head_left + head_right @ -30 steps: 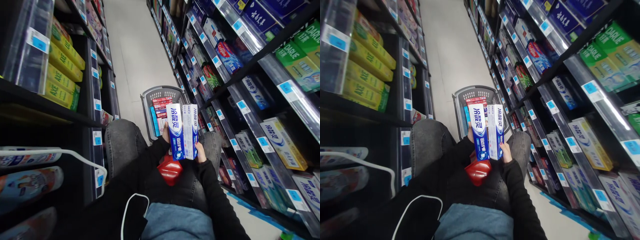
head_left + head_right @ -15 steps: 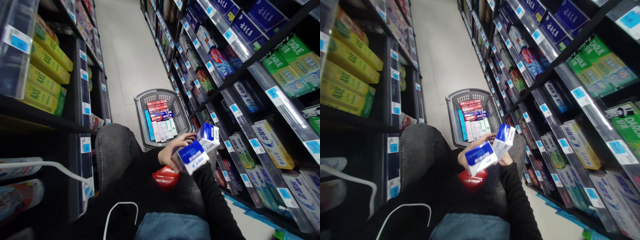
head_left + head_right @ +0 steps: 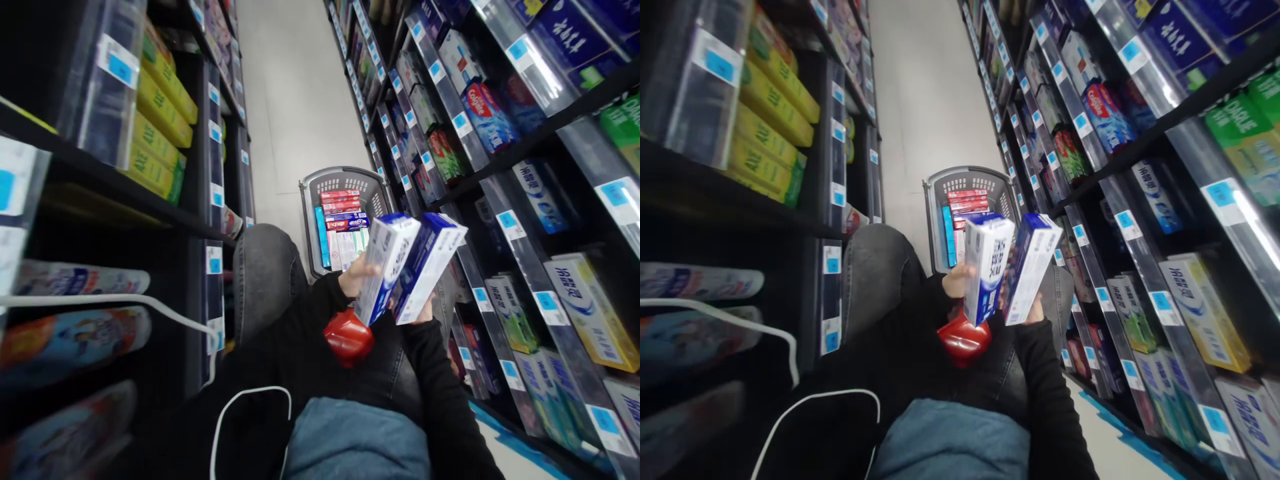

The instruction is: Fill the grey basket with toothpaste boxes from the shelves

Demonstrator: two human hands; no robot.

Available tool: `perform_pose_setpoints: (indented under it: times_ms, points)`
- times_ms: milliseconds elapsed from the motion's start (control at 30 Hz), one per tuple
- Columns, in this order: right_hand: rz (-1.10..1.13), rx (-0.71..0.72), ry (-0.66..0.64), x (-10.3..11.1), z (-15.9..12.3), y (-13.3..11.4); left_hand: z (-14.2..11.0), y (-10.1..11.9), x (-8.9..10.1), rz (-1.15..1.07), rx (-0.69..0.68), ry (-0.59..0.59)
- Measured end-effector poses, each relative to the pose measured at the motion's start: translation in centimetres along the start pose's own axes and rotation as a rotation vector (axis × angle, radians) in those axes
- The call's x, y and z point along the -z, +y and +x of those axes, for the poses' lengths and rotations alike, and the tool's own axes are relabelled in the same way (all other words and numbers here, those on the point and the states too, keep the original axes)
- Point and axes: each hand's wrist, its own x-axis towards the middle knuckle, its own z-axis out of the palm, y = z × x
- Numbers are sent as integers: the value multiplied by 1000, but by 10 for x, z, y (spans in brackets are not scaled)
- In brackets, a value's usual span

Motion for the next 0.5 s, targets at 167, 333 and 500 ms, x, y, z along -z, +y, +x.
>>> perform_pose_setpoints:
  times_ms: [167,333,500]
  points:
    - [-16,30,-109,-2,13,-15,-6,54,3,-168,-189,309]
    - [32,-150,-12,-6,52,-20,-61,99,50,-216,-409,731]
    - [91,-382,33,-4,115,-12,-84,96,108,-289,-477,986]
